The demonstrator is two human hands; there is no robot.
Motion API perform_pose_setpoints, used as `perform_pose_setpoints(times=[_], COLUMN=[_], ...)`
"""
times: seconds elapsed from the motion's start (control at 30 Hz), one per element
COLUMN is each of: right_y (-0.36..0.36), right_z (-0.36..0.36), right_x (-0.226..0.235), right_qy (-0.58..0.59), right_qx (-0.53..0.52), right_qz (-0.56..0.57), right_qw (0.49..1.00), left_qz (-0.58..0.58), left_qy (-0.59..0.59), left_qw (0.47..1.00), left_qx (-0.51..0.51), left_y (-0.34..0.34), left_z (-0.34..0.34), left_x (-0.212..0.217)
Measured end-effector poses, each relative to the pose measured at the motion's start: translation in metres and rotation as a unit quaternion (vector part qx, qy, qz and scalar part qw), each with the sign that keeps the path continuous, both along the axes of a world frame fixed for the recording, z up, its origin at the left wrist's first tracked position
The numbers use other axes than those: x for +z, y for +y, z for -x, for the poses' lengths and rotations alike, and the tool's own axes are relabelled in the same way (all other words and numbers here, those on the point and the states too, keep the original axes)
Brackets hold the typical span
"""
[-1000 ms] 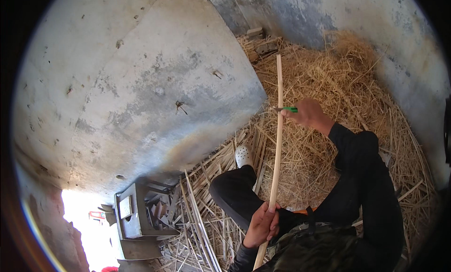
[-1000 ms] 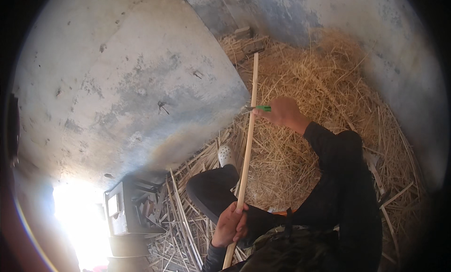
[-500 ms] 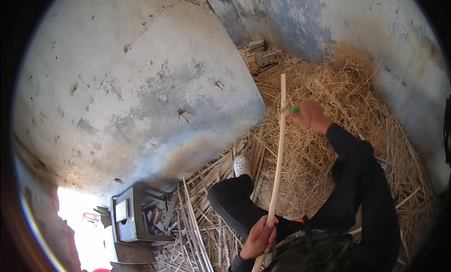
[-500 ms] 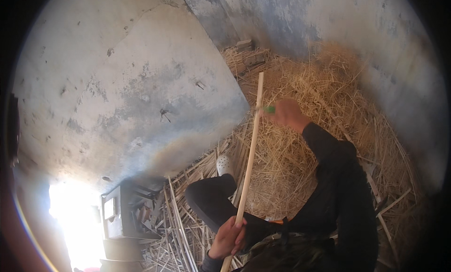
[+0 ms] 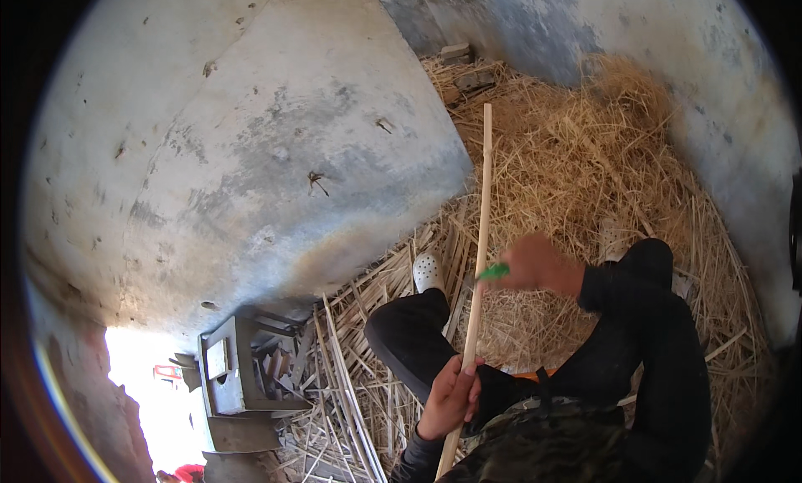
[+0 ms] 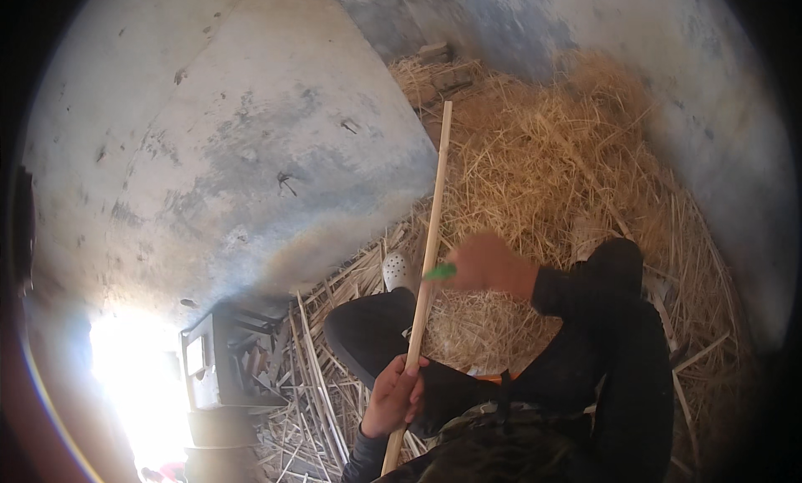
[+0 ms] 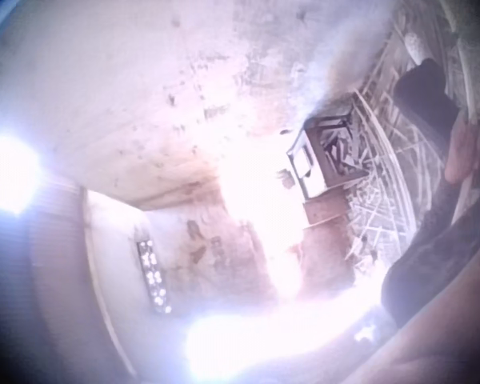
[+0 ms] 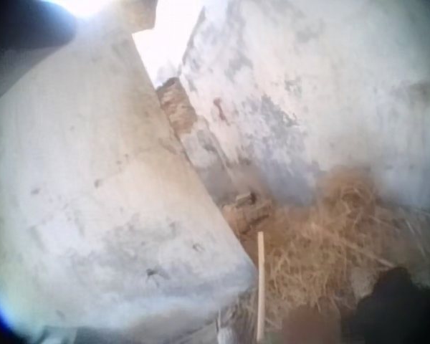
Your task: The person sits cross-legged on a bed of straw and uses a green utility knife to peel the outer layer off a long, thin wooden stick. They hold the stick with their left hand and scrape downwards with their right hand, repeating the motion to remove the bark and create a smooth surface.
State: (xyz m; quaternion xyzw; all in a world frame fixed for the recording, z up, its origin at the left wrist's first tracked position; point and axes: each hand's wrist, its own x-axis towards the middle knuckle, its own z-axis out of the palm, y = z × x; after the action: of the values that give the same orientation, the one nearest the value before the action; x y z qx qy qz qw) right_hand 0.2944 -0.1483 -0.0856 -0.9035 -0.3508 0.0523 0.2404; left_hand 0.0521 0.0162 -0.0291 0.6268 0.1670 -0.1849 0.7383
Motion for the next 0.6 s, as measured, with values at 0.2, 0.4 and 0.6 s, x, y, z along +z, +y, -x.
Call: perform_pose_setpoints(times=[0.2,0.4,0.6], right_y=[-0.003,0.002,0.012], right_z=[-0.003,-0.009,0.018], right_x=[-0.011,-0.013,-0.017], right_qy=[0.006,-0.012,-0.043], right_qx=[-0.003,-0.039,0.027], right_qz=[-0.024,-0.045,-0.041], right_qw=[1.000,0.998,0.998], left_qz=[-0.106,-0.125,-0.099], left_qy=[-0.022,-0.014,0.003], left_qw=[0.994,0.992,0.995], left_qx=[-0.014,-0.011,0.004], left_y=[0.000,0.002,0.003], left_z=[-0.001,0.005,0.005], left_x=[0.007,0.013,0.014])
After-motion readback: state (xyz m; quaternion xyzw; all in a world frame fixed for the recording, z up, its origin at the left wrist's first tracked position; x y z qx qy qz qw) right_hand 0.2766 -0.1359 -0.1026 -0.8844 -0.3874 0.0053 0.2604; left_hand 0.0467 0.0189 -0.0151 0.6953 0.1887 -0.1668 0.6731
